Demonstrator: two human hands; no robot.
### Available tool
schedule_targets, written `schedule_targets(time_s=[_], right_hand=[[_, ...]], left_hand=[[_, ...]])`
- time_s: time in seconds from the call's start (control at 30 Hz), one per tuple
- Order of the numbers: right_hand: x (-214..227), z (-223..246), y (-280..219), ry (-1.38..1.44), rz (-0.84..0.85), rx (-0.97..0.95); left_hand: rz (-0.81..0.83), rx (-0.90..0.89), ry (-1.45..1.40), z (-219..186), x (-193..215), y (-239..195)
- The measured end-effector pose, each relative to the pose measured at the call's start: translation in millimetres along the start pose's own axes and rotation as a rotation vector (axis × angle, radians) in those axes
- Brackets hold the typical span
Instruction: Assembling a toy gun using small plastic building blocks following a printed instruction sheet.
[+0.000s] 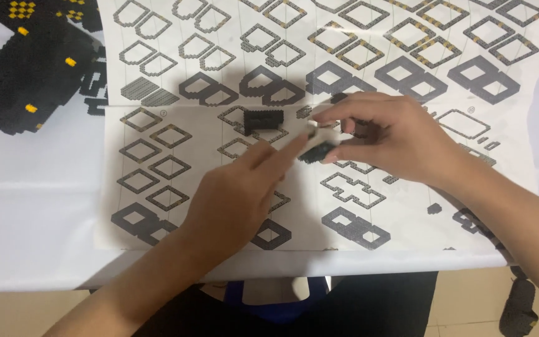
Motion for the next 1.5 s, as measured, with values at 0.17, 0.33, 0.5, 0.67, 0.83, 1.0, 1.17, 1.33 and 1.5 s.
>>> schedule_targets(time_s=[0.17,0.33,0.5,0.67,0.83,1.0,1.17,1.33,1.5], right_hand=[[-1,3,-2,0.001,-0.008,0.010],[-1,7,-1,-0.026,-0.016,-0.005],[-1,8,0,0.007,-0.008,0.004],[-1,2,0,0.033,-0.007,-0.013],[-1,4,1,0.062,-0.013,-0.023],[-2,5,0,0.034,-0.018,-0.034],[-2,-3,-2,0.019,-0.035,-0.037],[-2,0,-2,0.027,-0.015,-0.024],[-1,-10,-3,0.009,-0.048,-0.048]], left_hand=[[-0.063,-0.019,0.002,-3,4,-1],[0.086,-0.003,0.003,-3,1,4],[0.165,0.033,-0.018,-1,-3,6],[-0.009,-0.012,-0.014,-3,6,8],[-0.127,-0.040,-0.042,-6,10,10],[-0.119,-0.039,-0.056,-7,13,8],[-0.050,-0.004,-0.049,-6,9,5],[0.055,-0.013,0.117,0,-1,7],[-0.258,0.000,-0.142,-6,27,2]])
Point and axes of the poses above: each hand's wrist, its own y-axis towards the middle knuckle, its own x-axis out of the back of the hand, z = x × y, the point moved 4 cm from there along y, towards the middle knuckle, and after that the axes turned 10 degrees about y, right-handed, at the moved point
